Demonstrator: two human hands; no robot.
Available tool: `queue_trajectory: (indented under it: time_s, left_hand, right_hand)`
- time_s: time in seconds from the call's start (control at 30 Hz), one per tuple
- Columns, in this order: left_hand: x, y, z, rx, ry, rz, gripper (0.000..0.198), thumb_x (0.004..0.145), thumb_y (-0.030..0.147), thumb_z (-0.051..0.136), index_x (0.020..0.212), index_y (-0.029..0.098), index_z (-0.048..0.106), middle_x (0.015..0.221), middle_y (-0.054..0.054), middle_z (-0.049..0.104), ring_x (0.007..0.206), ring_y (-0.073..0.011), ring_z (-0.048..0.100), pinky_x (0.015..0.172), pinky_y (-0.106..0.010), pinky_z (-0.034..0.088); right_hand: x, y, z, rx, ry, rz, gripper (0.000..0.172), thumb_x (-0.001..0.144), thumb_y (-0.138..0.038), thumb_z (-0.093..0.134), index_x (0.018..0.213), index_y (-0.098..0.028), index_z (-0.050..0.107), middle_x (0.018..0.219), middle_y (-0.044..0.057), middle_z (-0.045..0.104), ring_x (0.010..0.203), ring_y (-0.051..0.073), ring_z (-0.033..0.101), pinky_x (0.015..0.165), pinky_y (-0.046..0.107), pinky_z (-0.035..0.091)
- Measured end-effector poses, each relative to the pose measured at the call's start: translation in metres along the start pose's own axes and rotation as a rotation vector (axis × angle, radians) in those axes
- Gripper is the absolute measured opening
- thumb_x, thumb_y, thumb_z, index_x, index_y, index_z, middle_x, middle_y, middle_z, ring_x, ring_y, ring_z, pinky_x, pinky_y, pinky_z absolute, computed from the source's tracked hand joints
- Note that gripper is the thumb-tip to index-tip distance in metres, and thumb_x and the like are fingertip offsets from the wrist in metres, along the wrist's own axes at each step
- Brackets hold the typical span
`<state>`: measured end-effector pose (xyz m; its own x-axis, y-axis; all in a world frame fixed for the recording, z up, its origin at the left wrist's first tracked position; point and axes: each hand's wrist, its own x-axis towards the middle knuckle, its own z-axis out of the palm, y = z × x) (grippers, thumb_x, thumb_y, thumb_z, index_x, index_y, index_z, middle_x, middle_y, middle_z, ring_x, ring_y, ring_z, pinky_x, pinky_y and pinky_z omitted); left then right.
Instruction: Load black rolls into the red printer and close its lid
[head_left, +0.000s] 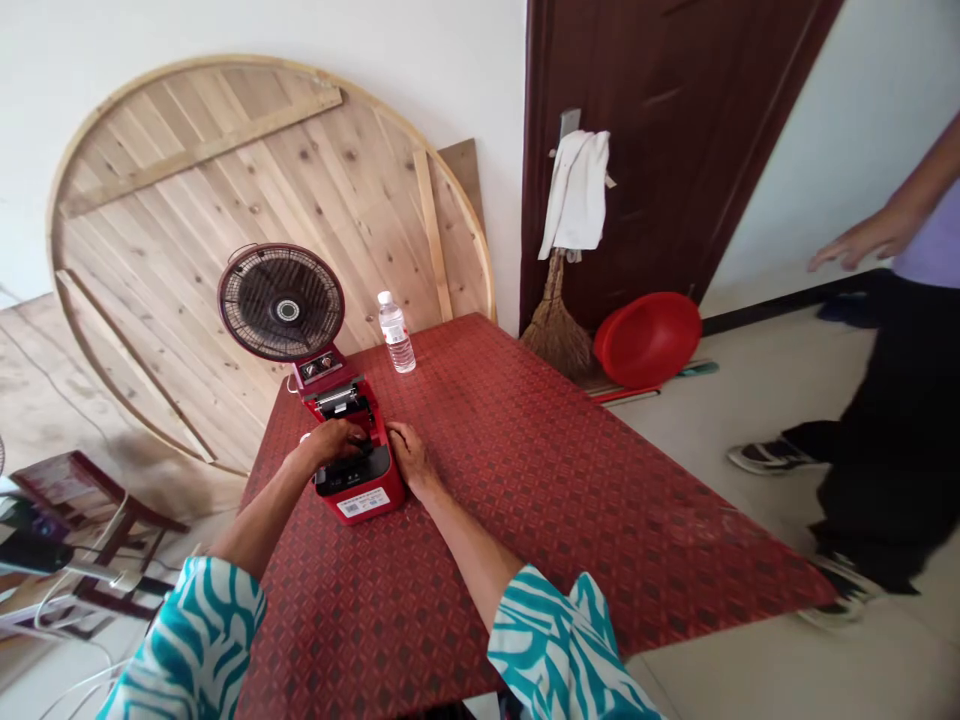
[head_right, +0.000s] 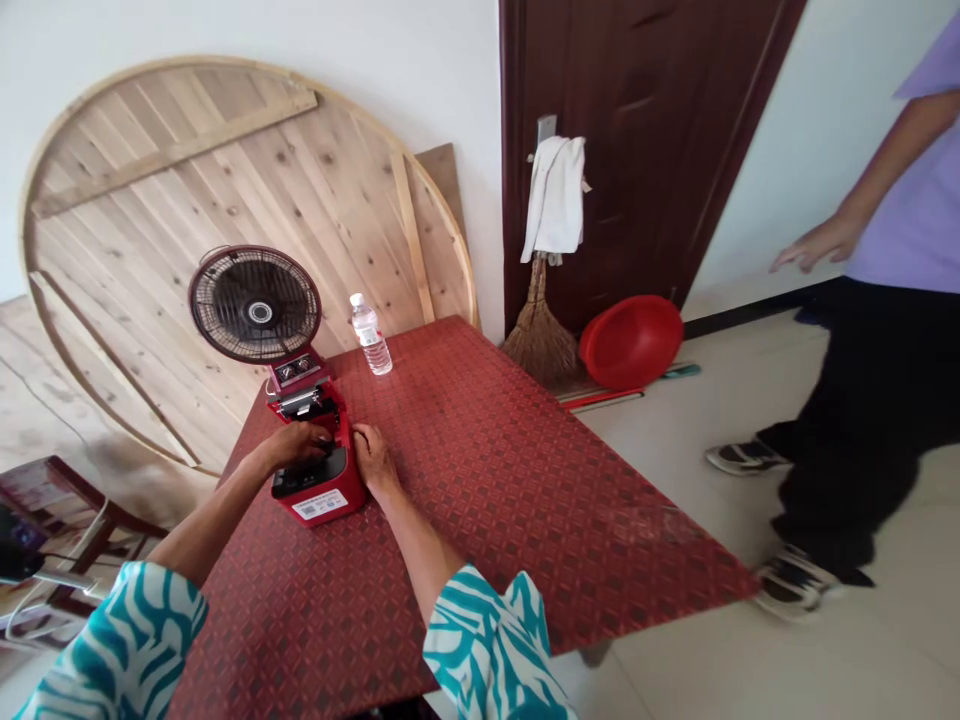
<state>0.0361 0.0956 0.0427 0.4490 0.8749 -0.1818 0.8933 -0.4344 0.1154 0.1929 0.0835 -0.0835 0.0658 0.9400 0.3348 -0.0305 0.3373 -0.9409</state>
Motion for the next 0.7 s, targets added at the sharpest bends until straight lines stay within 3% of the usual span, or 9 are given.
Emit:
queue_trajectory:
  time_s: [0.1, 0.17, 0.23, 0.37, 0.43, 0.57, 0.7]
  left_hand:
    - [-0.004, -0.003, 0.001, -0.135, -0.009, 0.061, 0.021, 0.072, 0.017, 0.062, 0.088, 0.025, 0.074, 0.096, -0.001, 0.076, 0.089, -0.0197, 0.070, 0.078, -0.024, 0.051]
    - [-0.017, -0.004, 0.004, -0.287, 0.107, 0.105, 0.020, 0.076, 0.024, 0.059, 0.090, 0.023, 0.074, 0.097, -0.003, 0.076, 0.089, -0.0203, 0.070, 0.080, -0.026, 0.052]
    - [-0.035, -0.004, 0.010, -0.399, 0.356, 0.059, 0.023, 0.081, 0.034, 0.058, 0.091, 0.021, 0.073, 0.093, -0.004, 0.075, 0.085, -0.0206, 0.070, 0.079, -0.029, 0.053]
    - [-0.059, -0.011, 0.023, -0.516, 0.965, -0.222, 0.033, 0.081, 0.048, 0.060, 0.090, 0.018, 0.069, 0.085, -0.005, 0.072, 0.080, -0.0205, 0.067, 0.078, -0.033, 0.053]
    - [-0.057, -0.016, 0.025, -0.645, 1.109, -0.225, 0.043, 0.080, 0.050, 0.062, 0.106, 0.017, 0.064, 0.101, -0.009, 0.071, 0.093, -0.0225, 0.067, 0.084, -0.035, 0.053]
    - [-0.042, -0.024, 0.021, -0.880, 1.002, -0.063, 0.067, 0.080, 0.056, 0.061, 0.134, 0.018, 0.048, 0.134, -0.014, 0.057, 0.122, -0.0261, 0.056, 0.098, -0.038, 0.047]
    - [-0.045, -0.022, 0.018, -0.841, 0.963, -0.096, 0.058, 0.087, 0.057, 0.052, 0.130, 0.017, 0.054, 0.134, -0.012, 0.057, 0.127, -0.0271, 0.050, 0.105, -0.041, 0.041]
  right_hand:
    - [0.000, 0.001, 0.000, -0.002, 0.005, -0.004, 0.028, 0.087, -0.027, 0.043, 0.099, -0.024, 0.068, 0.102, 0.004, 0.069, 0.101, 0.019, 0.061, 0.095, 0.034, 0.045]
    - [0.000, 0.001, 0.000, 0.008, 0.004, -0.006, 0.028, 0.087, -0.027, 0.043, 0.099, -0.024, 0.068, 0.102, 0.004, 0.069, 0.101, 0.018, 0.061, 0.095, 0.034, 0.045]
    - [0.000, 0.000, 0.000, 0.015, 0.008, -0.012, 0.028, 0.087, -0.028, 0.044, 0.099, -0.025, 0.068, 0.102, 0.003, 0.069, 0.101, 0.018, 0.061, 0.095, 0.033, 0.045]
    - [0.000, -0.001, 0.000, 0.016, 0.021, -0.018, 0.028, 0.086, -0.029, 0.044, 0.098, -0.024, 0.069, 0.101, 0.003, 0.069, 0.100, 0.018, 0.060, 0.095, 0.033, 0.045]
    - [-0.001, -0.001, -0.001, 0.016, 0.026, -0.009, 0.028, 0.086, -0.029, 0.044, 0.097, -0.024, 0.069, 0.102, 0.003, 0.070, 0.101, 0.018, 0.060, 0.096, 0.033, 0.045]
    - [-0.002, -0.001, -0.001, 0.026, 0.032, -0.005, 0.028, 0.085, -0.030, 0.045, 0.097, -0.025, 0.069, 0.103, 0.002, 0.070, 0.102, 0.018, 0.061, 0.096, 0.033, 0.045]
    - [-0.002, -0.002, -0.003, 0.010, 0.020, -0.002, 0.028, 0.085, -0.030, 0.044, 0.098, -0.024, 0.069, 0.104, 0.003, 0.070, 0.103, 0.019, 0.061, 0.097, 0.034, 0.045]
